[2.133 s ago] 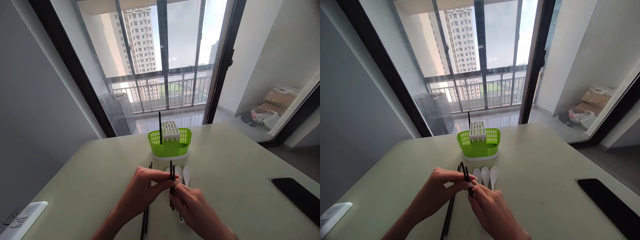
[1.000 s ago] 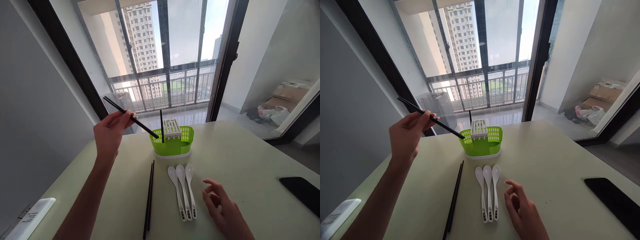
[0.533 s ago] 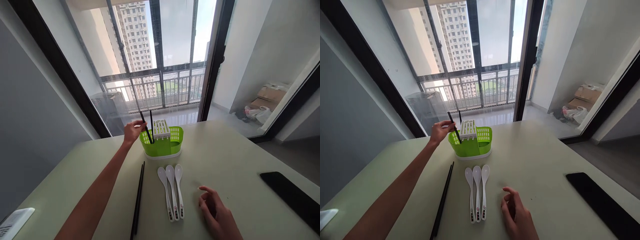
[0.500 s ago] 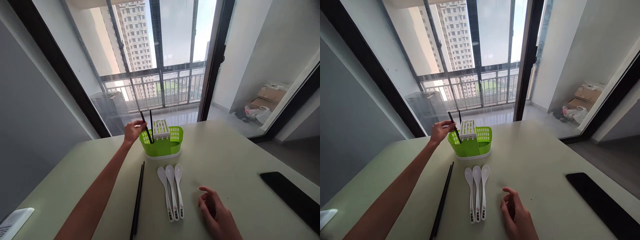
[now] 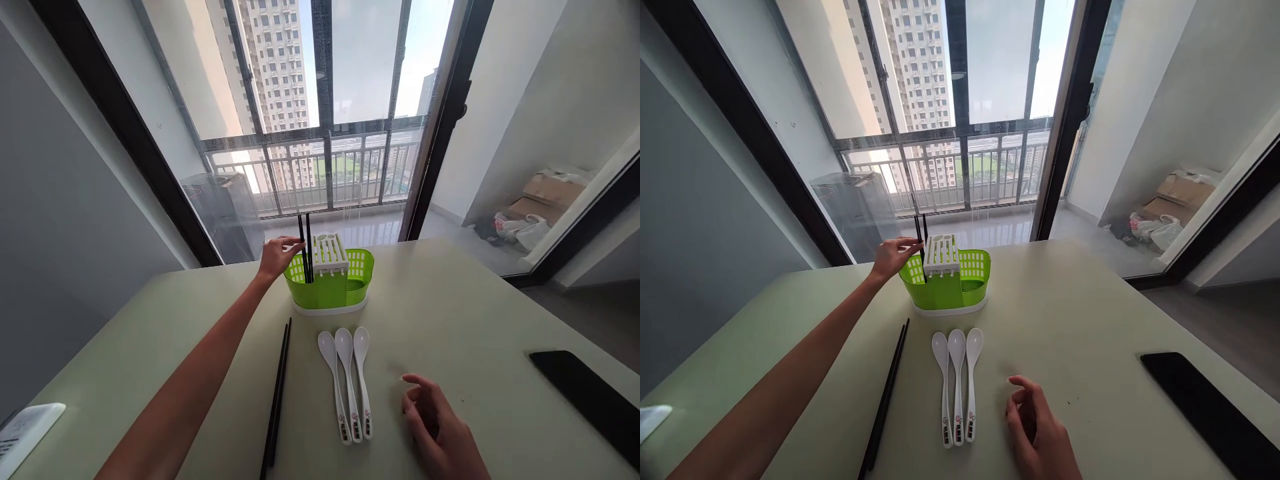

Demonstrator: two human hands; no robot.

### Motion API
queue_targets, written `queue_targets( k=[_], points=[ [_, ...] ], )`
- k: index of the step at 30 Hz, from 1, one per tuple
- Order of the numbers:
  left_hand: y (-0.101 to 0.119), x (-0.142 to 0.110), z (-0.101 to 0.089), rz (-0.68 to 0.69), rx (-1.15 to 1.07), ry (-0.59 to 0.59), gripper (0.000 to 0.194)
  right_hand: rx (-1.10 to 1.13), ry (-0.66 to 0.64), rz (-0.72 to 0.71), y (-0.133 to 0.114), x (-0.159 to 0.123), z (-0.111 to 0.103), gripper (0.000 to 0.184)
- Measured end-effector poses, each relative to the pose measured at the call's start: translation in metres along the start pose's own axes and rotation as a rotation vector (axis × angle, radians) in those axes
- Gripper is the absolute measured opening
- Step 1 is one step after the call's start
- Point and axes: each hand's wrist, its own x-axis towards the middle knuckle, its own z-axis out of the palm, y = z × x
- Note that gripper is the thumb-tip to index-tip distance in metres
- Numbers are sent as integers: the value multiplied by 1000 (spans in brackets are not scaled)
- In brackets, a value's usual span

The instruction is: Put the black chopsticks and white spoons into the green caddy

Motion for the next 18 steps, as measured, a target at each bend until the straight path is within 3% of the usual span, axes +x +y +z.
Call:
queue_targets(
  k=[4,8,10,12,16,18],
  points=[
    [5,-11,-6,50,4,3,29,-10,18,18,-1,-1,-1,41],
    [3,-52,-14,-103,-146,365,39,-25,46,28,1,-1,0,42],
    [-1,-84,-19,-251,-187,410,42,-33,49,40,1,-1,0,42],
    [-5,-119,-25,-350,-144,273,45,-49,45,49,2,-1,0,43],
    [0,-185,-39,-413,189,-253,51,-64,46,29,3,-1,0,42],
    [9,-211,-43,-441,359,-376,51,-65,49,15,5,-1,0,42]
  ],
)
